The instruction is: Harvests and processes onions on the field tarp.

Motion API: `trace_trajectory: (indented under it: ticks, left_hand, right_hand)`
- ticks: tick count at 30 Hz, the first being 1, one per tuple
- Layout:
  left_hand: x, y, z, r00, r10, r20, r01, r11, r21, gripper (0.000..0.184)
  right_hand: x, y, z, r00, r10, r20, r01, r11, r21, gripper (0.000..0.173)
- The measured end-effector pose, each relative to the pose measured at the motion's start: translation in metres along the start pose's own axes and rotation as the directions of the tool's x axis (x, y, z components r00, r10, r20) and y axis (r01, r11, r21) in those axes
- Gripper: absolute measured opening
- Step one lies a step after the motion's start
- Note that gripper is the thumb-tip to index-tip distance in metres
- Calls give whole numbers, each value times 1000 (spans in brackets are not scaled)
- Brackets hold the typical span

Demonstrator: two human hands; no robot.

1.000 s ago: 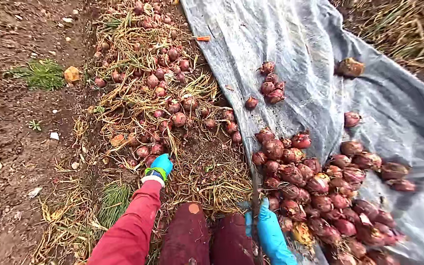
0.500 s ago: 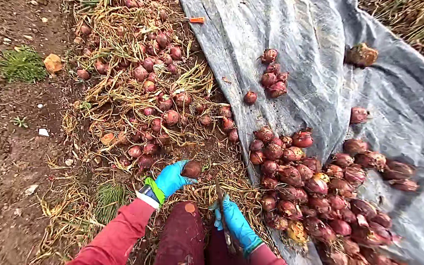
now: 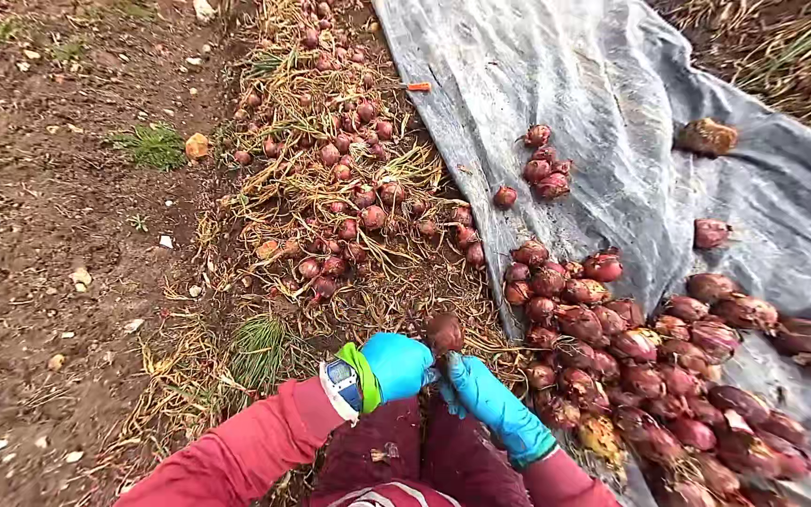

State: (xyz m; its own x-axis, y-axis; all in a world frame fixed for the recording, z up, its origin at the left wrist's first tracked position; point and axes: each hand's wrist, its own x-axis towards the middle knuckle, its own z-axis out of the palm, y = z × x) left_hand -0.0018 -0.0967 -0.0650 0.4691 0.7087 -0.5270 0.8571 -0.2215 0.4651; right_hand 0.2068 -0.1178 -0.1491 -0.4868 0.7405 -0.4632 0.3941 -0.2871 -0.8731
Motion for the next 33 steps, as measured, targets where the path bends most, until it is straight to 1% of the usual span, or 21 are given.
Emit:
trace_trajectory:
  ticks: [1,2,3,4,6,7,8,10,12,13,15,17,18,19,20,23,25,27,29,31,33]
  left_hand:
    - [3,7,0,998,53,43,-53,999,-13,37]
    - [8,5,-3,997,77,1,-77,996,-53,36]
    - [15,-3,-10,995,48,-88,-57,993,-105,35]
    - [28,-17,-19,981,-29,-190,-2,987,-162,35]
    - [65,-68,-37,903,-262,-341,160,941,-299,40]
    - [88,-104,-41,834,-404,-375,241,879,-412,42]
    - [111,-144,-40,742,-543,-393,317,801,-508,43]
    - [154,-219,-35,577,-737,-351,485,656,-579,47]
    - [189,-276,-16,499,-819,-284,610,565,-556,49]
    - [201,-294,-3,478,-844,-243,653,527,-544,62]
    - [216,-307,20,413,-888,-203,689,451,-568,93]
    - [223,-303,32,309,-928,-209,698,371,-612,91]
    - [224,-302,35,281,-940,-194,704,339,-624,90]
    - [224,-303,36,289,-941,-174,717,333,-613,87]
    - [220,-304,37,331,-932,-145,736,351,-579,82]
    - [205,-320,21,529,-849,-22,748,478,-460,69]
    - [181,-308,2,632,-774,-30,690,579,-434,67]
    - [152,-266,-18,726,-681,-95,589,687,-426,61]
    - [119,-215,-24,828,-548,-117,487,807,-333,61]
    - [93,-166,-27,914,-406,-14,391,889,-237,69]
    - [70,-129,-29,959,-267,93,283,911,-299,73]
  right_hand:
    - [-3,-8,-6,1000,-24,-11,23,999,-41,92]
    - [-4,-14,-12,997,-49,-65,46,998,-35,93]
    - [-3,-17,-18,987,-63,-148,64,998,1,95]
    - [2,-18,-27,966,-68,-248,83,995,52,98]
    - [16,-11,-47,896,-32,-442,131,972,196,99]
    - [22,-3,-55,860,27,-510,127,956,265,99]
    - [25,7,-61,837,93,-540,107,939,327,97]
    - [27,31,-59,837,216,-503,17,908,418,96]
    - [21,52,-41,853,323,-410,-111,880,463,93]
    - [18,61,-30,858,374,-352,-173,856,486,93]
    - [14,70,-13,843,471,-259,-296,808,509,92]
    - [14,73,-3,816,537,-216,-372,772,515,89]
    - [17,74,0,809,552,-201,-392,761,516,87]
    - [22,76,2,809,557,-188,-399,756,519,86]
    - [25,78,3,813,556,-172,-401,749,527,87]
    - [49,83,2,817,565,-118,-423,725,544,95]
    - [75,79,3,829,555,-68,-427,706,565,99]
    - [101,74,6,861,507,33,-434,700,567,96]
    - [113,64,11,937,332,112,-336,762,554,88]
    - [118,41,13,987,131,95,-161,798,581,87]
    - [116,15,11,1000,8,-16,2,841,540,89]
